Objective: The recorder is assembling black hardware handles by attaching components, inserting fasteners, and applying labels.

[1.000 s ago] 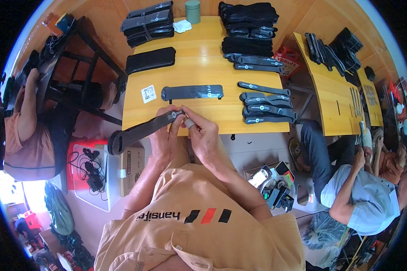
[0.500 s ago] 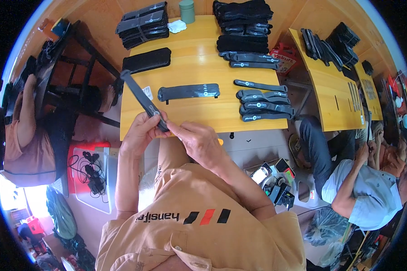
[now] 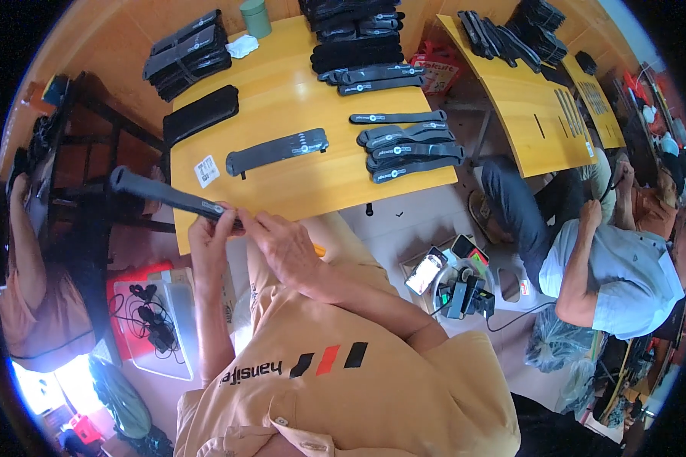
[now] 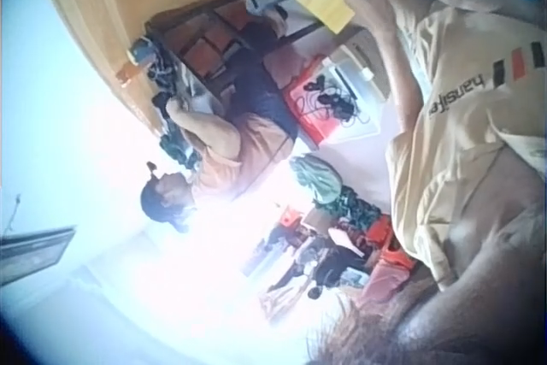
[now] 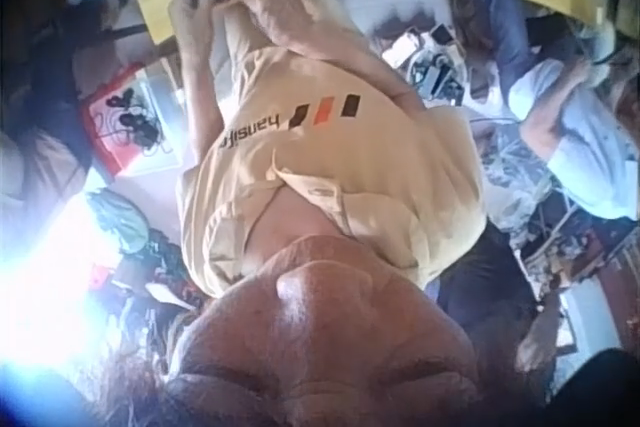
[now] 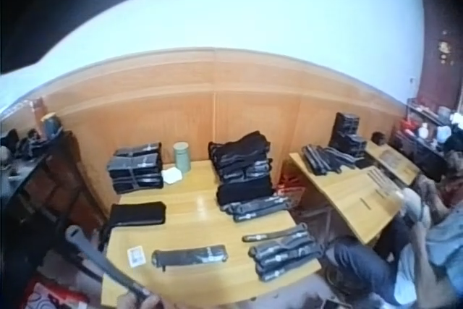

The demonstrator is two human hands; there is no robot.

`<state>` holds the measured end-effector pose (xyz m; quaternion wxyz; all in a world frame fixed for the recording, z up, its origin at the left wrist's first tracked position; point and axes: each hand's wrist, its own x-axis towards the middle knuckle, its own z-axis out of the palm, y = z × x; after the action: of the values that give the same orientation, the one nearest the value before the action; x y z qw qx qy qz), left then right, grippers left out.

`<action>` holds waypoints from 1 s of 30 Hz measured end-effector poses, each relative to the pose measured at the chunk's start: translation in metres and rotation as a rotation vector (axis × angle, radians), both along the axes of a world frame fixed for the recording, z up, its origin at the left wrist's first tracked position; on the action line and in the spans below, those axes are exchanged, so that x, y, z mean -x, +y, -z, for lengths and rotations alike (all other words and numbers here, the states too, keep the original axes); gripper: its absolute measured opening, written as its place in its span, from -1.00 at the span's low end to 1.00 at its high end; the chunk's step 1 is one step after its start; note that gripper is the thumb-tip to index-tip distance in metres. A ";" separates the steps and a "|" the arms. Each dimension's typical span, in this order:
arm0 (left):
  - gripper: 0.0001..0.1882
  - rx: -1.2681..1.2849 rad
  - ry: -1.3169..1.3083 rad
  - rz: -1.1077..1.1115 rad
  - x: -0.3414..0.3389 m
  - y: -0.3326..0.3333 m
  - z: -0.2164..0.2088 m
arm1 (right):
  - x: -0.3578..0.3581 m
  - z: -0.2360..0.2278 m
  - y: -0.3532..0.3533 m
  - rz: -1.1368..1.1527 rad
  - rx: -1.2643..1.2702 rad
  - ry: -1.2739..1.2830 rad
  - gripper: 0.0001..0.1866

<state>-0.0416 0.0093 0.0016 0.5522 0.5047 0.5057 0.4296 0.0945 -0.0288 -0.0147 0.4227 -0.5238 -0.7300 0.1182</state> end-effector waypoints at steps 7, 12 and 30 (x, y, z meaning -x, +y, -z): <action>-0.80 0.134 -0.235 0.017 -0.004 -0.001 -0.013 | -0.009 -0.010 -0.001 -0.044 0.013 0.111 -0.57; -0.73 0.317 -0.486 0.177 0.010 0.004 -0.007 | -0.014 -0.027 -0.002 -0.131 0.012 0.147 -0.58; -0.73 0.091 0.217 0.047 0.011 -0.027 -0.001 | 0.004 -0.001 -0.011 -0.159 0.350 0.459 -0.81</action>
<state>-0.0529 -0.0182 0.0028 0.5266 0.5344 0.5693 0.3360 0.0908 -0.0401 -0.0140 0.4694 -0.4895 -0.6226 0.3904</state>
